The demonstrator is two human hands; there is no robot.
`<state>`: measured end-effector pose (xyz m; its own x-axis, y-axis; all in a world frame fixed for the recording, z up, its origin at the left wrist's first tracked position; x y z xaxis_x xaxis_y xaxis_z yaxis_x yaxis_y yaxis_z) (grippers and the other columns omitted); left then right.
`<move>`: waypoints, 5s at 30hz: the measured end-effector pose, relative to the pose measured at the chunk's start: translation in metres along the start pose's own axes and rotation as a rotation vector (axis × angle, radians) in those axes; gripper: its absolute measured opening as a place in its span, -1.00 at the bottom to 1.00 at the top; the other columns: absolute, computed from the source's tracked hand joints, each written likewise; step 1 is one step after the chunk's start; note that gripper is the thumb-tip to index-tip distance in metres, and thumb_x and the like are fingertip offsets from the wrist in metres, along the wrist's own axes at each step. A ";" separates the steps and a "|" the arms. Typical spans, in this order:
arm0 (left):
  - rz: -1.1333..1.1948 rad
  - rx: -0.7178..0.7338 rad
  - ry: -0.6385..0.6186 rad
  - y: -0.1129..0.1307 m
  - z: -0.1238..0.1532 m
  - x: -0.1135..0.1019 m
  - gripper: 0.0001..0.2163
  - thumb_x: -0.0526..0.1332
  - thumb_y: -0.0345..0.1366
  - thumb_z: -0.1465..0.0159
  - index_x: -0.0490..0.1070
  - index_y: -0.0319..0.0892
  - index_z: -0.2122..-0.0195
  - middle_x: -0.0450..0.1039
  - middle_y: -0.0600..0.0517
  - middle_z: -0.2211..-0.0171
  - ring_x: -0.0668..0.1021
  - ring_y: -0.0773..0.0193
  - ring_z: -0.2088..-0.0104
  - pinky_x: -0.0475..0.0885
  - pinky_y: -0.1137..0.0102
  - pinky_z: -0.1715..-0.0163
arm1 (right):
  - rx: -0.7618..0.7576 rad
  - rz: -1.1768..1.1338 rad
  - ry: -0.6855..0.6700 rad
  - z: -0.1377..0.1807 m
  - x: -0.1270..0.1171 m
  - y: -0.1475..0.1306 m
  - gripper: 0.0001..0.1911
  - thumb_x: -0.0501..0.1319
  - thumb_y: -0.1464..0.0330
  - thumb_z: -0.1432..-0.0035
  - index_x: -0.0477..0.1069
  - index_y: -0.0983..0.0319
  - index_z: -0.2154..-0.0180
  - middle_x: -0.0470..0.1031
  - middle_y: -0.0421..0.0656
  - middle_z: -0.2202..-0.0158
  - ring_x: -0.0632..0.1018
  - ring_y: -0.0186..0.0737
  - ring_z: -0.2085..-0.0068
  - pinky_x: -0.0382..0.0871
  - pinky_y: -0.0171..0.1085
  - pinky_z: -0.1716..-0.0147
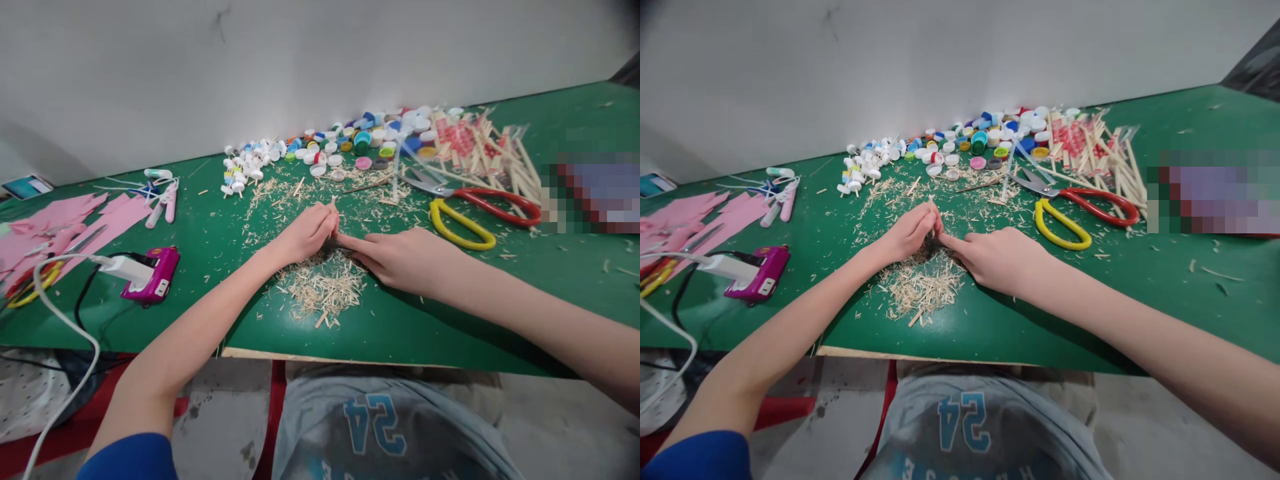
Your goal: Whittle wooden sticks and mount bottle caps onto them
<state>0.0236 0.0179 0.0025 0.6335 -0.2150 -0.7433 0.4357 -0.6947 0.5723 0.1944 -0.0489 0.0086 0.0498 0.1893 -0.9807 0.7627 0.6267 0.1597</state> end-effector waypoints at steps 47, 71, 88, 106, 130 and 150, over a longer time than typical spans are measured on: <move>0.001 -0.024 0.033 -0.010 0.002 0.001 -0.54 -0.29 -0.07 -0.44 0.33 -0.16 0.28 0.45 -0.04 0.32 0.47 0.34 0.29 0.40 0.35 0.17 | -0.034 0.166 0.021 -0.004 0.004 0.004 -0.38 -0.07 0.44 -0.25 0.08 -0.05 -0.30 0.36 -0.18 0.34 0.18 -0.46 0.49 -0.25 -0.33 0.46; -0.058 -0.010 0.028 0.000 0.001 -0.002 -0.53 -0.29 -0.10 -0.44 0.28 -0.16 0.41 0.38 -0.02 0.38 0.40 0.31 0.29 0.35 0.32 0.11 | -0.053 0.040 -0.005 -0.003 -0.004 -0.001 -0.54 -0.09 0.28 -0.36 0.18 0.09 -0.25 0.39 -0.22 0.41 0.05 -0.55 0.62 -0.26 -0.37 0.54; -0.073 -0.004 0.033 -0.005 0.003 -0.001 -0.47 -0.34 -0.03 -0.43 0.35 -0.14 0.29 0.46 -0.04 0.31 0.46 0.30 0.21 0.39 0.32 0.12 | -0.014 0.070 0.002 -0.002 0.000 0.006 -0.42 -0.03 0.38 -0.30 0.06 -0.05 -0.32 0.41 -0.20 0.32 0.16 -0.51 0.54 -0.18 -0.37 0.49; -0.051 -0.024 0.029 0.003 0.002 -0.002 -0.50 -0.30 -0.04 -0.43 0.34 -0.14 0.34 0.44 -0.03 0.35 0.44 0.29 0.25 0.37 0.29 0.10 | 0.034 -0.200 -0.086 -0.001 -0.006 0.027 -0.53 -0.04 0.21 -0.33 0.24 -0.10 -0.23 0.49 -0.25 0.32 0.39 -0.43 0.45 -0.06 -0.43 0.51; -0.650 0.122 -0.182 0.027 -0.019 0.009 -0.66 -0.11 -0.15 -0.43 0.35 -0.18 0.30 0.43 -0.02 0.40 0.44 0.22 0.34 0.34 0.30 0.32 | 0.146 -0.394 0.284 0.005 -0.025 0.049 -0.61 -0.06 0.21 -0.39 0.36 0.31 0.34 0.39 -0.14 0.36 0.34 -0.40 0.33 0.13 -0.36 0.30; -0.763 0.312 -0.261 0.003 -0.097 -0.001 -0.70 -0.04 -0.15 -0.42 0.46 -0.13 0.17 0.48 -0.02 0.19 0.41 0.21 0.12 0.34 0.28 0.09 | 0.289 -0.124 0.279 0.011 -0.021 0.088 -0.56 -0.10 0.21 -0.41 0.44 0.27 0.32 0.45 -0.14 0.36 0.42 -0.36 0.31 0.14 -0.29 0.22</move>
<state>0.0862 0.0825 0.0391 0.0551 0.2631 -0.9632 0.4622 -0.8618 -0.2090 0.2679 -0.0056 0.0418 -0.2007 0.3482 -0.9157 0.9033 0.4276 -0.0354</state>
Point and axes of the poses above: each hand's wrist, its own z-axis away from the middle knuckle, its own x-axis out of the palm, y = z × x, the point moved 3 cm from there along -z, towards the middle knuckle
